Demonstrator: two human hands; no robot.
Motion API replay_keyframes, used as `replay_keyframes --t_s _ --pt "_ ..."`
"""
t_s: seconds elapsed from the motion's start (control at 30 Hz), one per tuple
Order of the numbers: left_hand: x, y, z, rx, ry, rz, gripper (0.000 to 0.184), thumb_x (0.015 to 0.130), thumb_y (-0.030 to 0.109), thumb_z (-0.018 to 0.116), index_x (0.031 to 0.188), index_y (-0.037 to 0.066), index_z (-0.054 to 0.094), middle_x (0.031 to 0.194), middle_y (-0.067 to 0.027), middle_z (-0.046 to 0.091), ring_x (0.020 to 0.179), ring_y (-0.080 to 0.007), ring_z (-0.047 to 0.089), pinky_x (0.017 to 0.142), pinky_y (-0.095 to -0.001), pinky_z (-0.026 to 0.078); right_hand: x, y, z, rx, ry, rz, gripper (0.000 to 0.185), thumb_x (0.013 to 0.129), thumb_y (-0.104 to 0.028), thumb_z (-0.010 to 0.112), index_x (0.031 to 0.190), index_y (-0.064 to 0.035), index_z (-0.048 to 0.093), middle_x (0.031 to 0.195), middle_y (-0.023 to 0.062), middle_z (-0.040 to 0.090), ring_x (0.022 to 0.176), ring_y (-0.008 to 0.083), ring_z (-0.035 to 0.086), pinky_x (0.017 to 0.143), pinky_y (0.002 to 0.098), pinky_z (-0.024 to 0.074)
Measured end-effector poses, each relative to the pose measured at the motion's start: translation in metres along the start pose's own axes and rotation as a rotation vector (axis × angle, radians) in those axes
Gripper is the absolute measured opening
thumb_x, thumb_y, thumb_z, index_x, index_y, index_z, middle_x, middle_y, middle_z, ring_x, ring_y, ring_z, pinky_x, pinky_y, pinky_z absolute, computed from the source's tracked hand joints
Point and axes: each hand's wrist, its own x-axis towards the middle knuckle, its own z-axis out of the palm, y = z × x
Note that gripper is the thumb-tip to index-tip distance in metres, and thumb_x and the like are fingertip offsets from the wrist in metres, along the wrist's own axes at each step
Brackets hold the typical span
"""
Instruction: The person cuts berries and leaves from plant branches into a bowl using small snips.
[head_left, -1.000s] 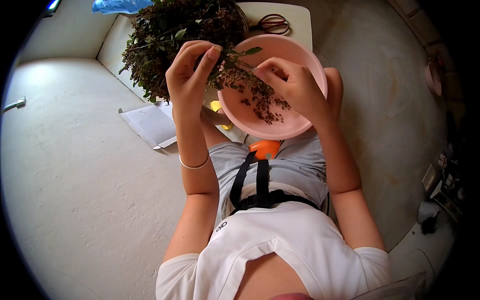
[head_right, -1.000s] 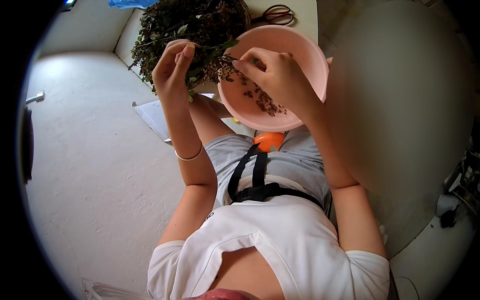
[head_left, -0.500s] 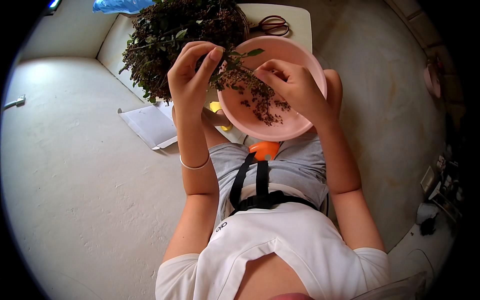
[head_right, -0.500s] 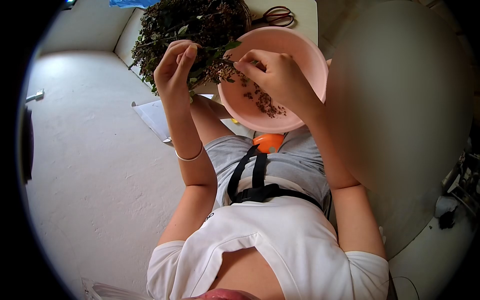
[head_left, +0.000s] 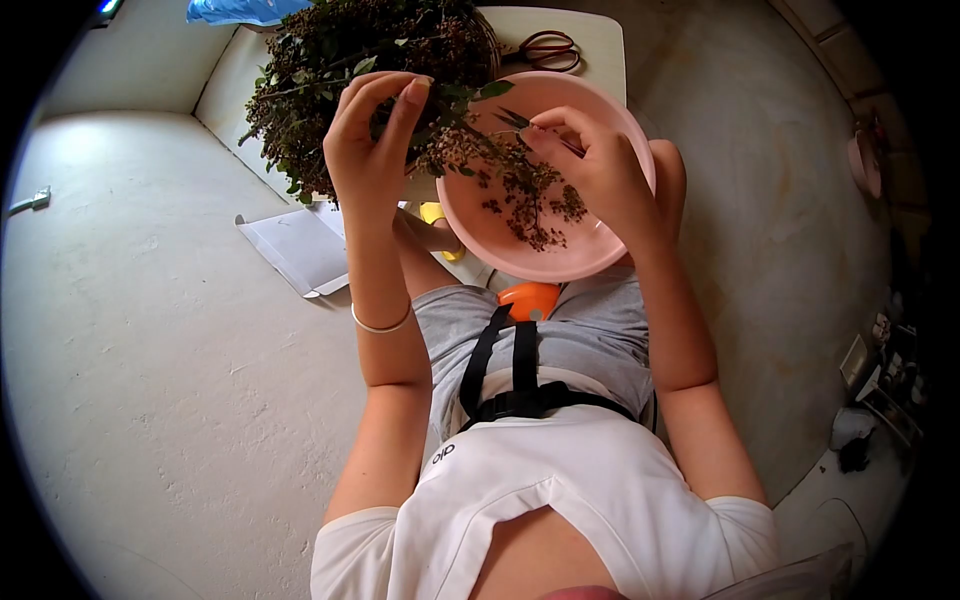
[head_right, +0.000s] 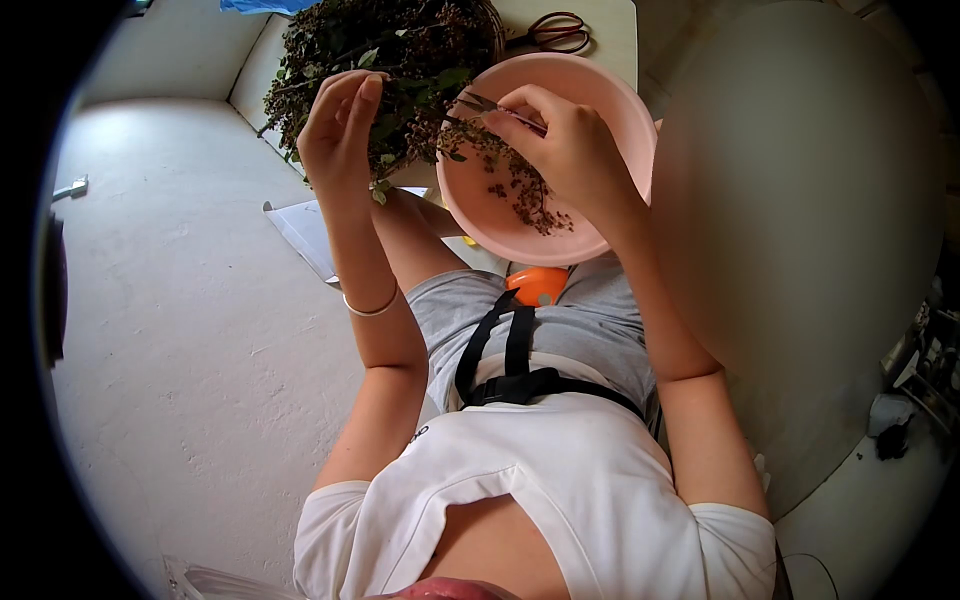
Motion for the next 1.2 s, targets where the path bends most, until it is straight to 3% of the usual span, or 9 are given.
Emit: replay_keyframes --t_s 0.1,0.37,0.63,0.77,0.87,0.97,1.07,1.2 --pt "0.002 -0.001 -0.004 0.067 -0.007 0.022 0.01 0.087 0.006 0.07 0.092 -0.002 0.07 0.094 -0.0064 0.066 0.088 -0.0135 0.061 0.079 -0.0237 0.047 0.005 -0.002 0.005 0.151 -0.031 0.017 0.029 0.09 -0.031 0.067 0.098 -0.0028 0.067 0.08 0.0111 0.07 0.073 0.019 0.069 0.067 0.0295 0.0521" --pt "0.003 0.008 -0.008 0.05 -0.058 0.035 0.01 0.089 0.007 0.068 0.094 -0.002 0.071 0.094 -0.0072 0.066 0.088 -0.0138 0.061 0.079 -0.0245 0.047 0.018 -0.005 0.016 0.128 -0.089 -0.006 0.033 0.091 -0.036 0.065 0.102 -0.0046 0.068 0.081 0.0086 0.071 0.076 0.0167 0.069 0.069 0.0285 0.0519" --pt "-0.004 0.002 -0.014 -0.073 -0.023 -0.001 0.025 0.1 0.015 0.053 0.108 -0.003 0.069 0.106 -0.0076 0.067 0.094 -0.0135 0.059 0.085 -0.0249 0.046 0.023 -0.007 0.012 0.22 -0.147 0.081 0.034 0.093 -0.036 0.063 0.103 -0.0038 0.067 0.085 0.0074 0.07 0.082 0.0136 0.068 0.071 0.027 0.0505" --pt "-0.014 -0.002 -0.017 -0.059 0.067 -0.028 0.026 0.1 0.015 0.053 0.113 -0.002 0.067 0.11 -0.0086 0.066 0.099 -0.0143 0.059 0.087 -0.0258 0.046 0.025 -0.007 0.012 0.269 -0.142 0.055 0.033 0.093 -0.035 0.063 0.103 -0.0028 0.066 0.08 0.0048 0.068 0.076 0.0095 0.064 0.067 0.0248 0.0488" --pt "-0.025 -0.006 -0.018 -0.071 0.153 -0.117 0.023 0.098 0.015 0.057 0.11 -0.001 0.067 0.115 -0.0076 0.063 0.104 -0.0148 0.058 0.088 -0.0265 0.046 0.028 -0.008 0.011 0.323 -0.153 0.051 0.033 0.094 -0.034 0.063 0.103 -0.0017 0.066 0.076 0.0029 0.066 0.072 0.0063 0.06 0.064 0.0228 0.0469" --pt "-0.039 -0.014 -0.01 -0.038 0.225 -0.016 0.018 0.092 0.016 0.066 0.104 0.003 0.066 0.117 -0.0073 0.06 0.105 -0.0166 0.059 0.088 -0.0269 0.046 0.028 -0.013 0.012 0.371 -0.15 0.062 0.033 0.094 -0.033 0.063 0.103 -0.001 0.065 0.074 0.0015 0.064 0.069 0.0047 0.058 0.061 0.0217 0.0455" --pt "-0.049 0.007 0.003 0.44 0.238 -0.021 0.021 0.079 0.017 0.078 0.097 0.011 0.068 0.11 -0.0083 0.059 0.105 -0.0246 0.057 0.087 -0.0327 0.046 0.03 -0.014 0.012 0.371 -0.148 0.085 0.032 0.095 -0.032 0.062 0.103 -0.001 0.065 0.073 0.0012 0.063 0.068 0.0046 0.057 0.06 0.0217 0.0453" --pt "-0.047 -0.001 0.019 0.508 0.268 0.084 0.017 0.074 0.016 0.081 0.087 0.012 0.072 0.106 -0.0047 0.058 0.098 -0.0237 0.052 0.084 -0.0344 0.043 0.026 -0.014 0.018 0.332 -0.083 0.056 0.032 0.094 -0.032 0.063 0.104 -0.0017 0.065 0.075 0.0035 0.066 0.069 0.0064 0.061 0.061 0.0227 0.0469"
